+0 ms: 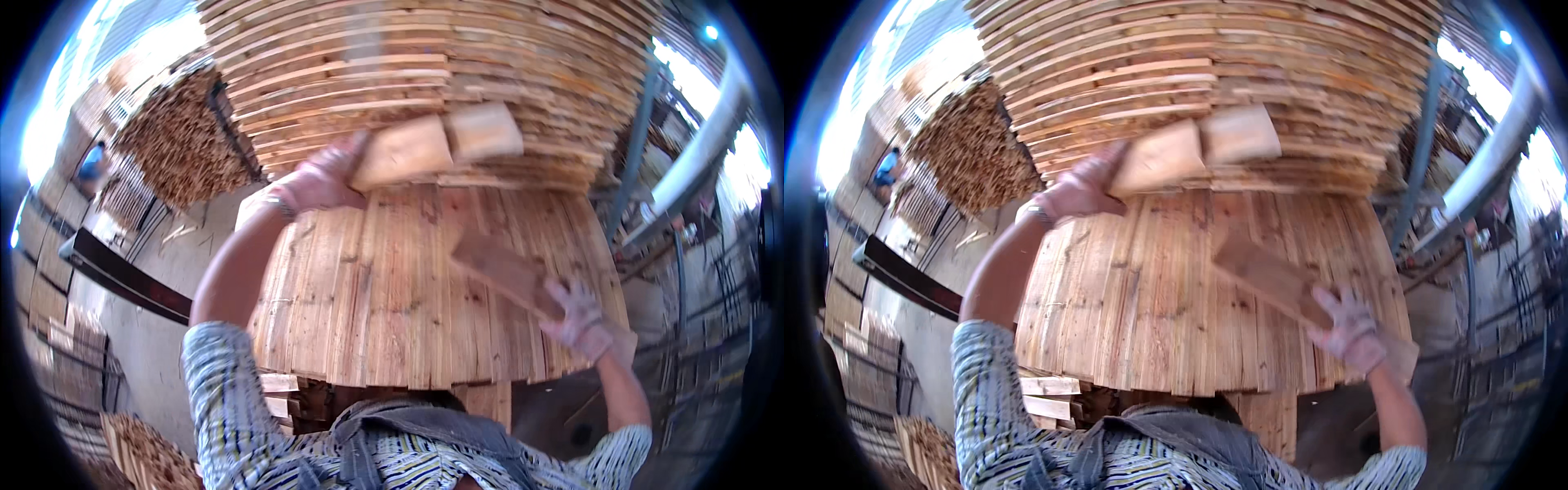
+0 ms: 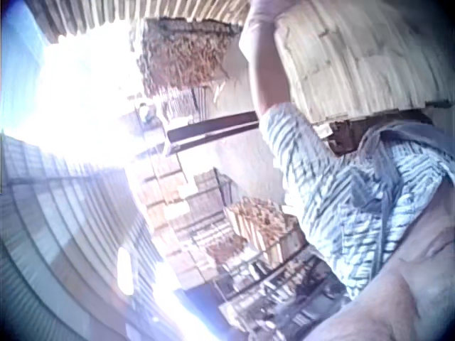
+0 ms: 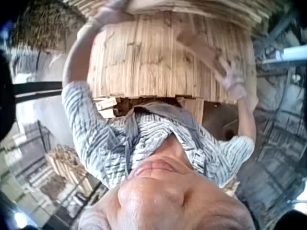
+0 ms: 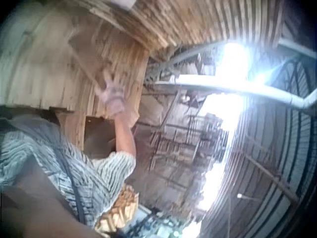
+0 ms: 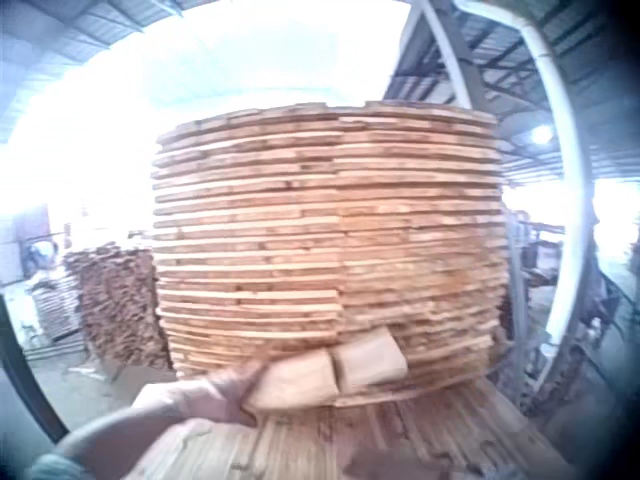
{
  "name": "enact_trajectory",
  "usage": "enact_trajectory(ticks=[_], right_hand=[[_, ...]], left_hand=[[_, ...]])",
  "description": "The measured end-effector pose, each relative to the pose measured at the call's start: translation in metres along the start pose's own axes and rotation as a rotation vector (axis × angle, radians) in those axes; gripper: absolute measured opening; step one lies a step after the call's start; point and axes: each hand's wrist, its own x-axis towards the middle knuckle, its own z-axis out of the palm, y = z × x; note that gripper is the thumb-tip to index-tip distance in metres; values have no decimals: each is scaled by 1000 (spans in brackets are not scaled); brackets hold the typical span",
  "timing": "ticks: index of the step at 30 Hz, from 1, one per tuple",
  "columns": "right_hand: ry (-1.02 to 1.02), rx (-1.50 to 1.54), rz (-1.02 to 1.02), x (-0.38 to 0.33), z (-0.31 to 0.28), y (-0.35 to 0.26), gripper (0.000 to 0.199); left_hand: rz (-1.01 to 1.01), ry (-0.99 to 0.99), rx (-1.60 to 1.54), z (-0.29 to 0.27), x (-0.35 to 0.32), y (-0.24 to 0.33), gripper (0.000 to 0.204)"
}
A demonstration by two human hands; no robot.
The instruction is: The person repeatedly picks up bundles of wooden planks from a lower pile and stacks them onto a higher pile. They wear gloves and handle the wood by hand, aligning the planks as they place them.
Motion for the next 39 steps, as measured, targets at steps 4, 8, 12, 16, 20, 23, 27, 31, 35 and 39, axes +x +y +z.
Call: enact_trajectory(ticks=[4,8,12,16,20,23,27,31,35,39], right_hand=[[-155,-18,-217,11,49,10,83],[-182,-93,-205,10,57,16,85],[-269,-99,-164,15,56,14,88],[-371,-31,-93,36,28,6,86],[8,-24,-263,132,49,36,77],[-221,-87,-286,200,60,47,85],[-262,-111,-314,268,50,86,85],[-358,-105,-235,280,45,139,92],[-332,-170,-152,275,41,162,98],[-307,-163,-128,283,47,160,97]], left_hand=[[-101,-344,125,97,12,-24,120],[-208,-514,35,202,28,-37,114],[-127,-643,-75,189,52,-47,107],[-126,-535,24,208,65,-58,95],[-277,-489,-86,238,80,-81,89],[-190,-295,79,241,88,-93,104],[-186,-311,84,237,99,-76,113],[-257,-289,89,234,116,-44,122],[-281,-378,151,233,122,-30,119],[-291,-335,75,225,110,-36,113]])
